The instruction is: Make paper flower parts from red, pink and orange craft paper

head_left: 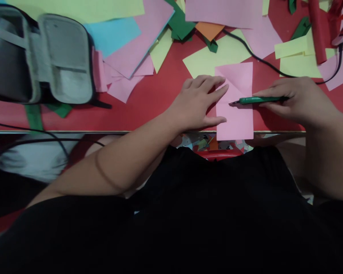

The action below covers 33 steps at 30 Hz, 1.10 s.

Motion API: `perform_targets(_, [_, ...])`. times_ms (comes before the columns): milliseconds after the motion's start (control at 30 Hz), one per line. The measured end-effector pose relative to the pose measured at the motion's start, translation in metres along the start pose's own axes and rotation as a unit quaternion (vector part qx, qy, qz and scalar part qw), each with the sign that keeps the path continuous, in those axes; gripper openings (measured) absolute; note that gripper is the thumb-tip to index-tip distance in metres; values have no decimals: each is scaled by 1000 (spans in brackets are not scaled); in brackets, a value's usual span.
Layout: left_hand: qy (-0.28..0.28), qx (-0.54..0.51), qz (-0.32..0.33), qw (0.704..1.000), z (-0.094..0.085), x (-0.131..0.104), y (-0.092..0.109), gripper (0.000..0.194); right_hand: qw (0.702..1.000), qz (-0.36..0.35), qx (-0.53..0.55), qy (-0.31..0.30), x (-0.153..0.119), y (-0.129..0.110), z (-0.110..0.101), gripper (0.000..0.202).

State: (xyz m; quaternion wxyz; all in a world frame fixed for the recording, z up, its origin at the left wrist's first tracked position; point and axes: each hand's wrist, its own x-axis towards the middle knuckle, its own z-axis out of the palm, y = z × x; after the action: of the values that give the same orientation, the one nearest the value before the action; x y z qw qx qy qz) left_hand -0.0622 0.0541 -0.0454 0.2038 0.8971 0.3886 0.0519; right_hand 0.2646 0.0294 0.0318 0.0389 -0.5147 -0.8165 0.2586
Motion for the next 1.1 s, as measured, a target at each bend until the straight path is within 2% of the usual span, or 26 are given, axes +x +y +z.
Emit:
perform_targets(167, [-10,4,-12,1000,-2,0,1,97,1000,9,17,12,-10,10,-4,36])
perform_targets(400, [0,9,-5,1000,0,-2,-1,96,996,-2,65,58,-25,42,-9,31])
perform_targets(633, [-17,17,-4,1000,0,-1,-2,98,995,40,36,79,-43,63,-23,29])
perform_targets(767, [-14,8,2,1000,2,-1,-4,99,995,19,15,92,-48,92,-29,37])
perform_targets(833, [-7,4,3,1000,4,0,-5,98,993,-3,-19,121,-46,95,-29,40])
perform_targets(900, [4,0,5,1000,6,0,-7,96,986,-47,-56,151,-39,81,-22,43])
perform_targets(967, [15,-3,10,1000,8,0,-8,95,979,-122,-53,154,-30,51,-5,39])
perform_targets(1067, [19,0,17,1000,8,0,-8,94,963,-253,-83,49,-19,-4,37,42])
perform_targets(1100, [18,4,16,1000,7,-1,-7,92,953,-281,-111,24,-15,-19,51,35])
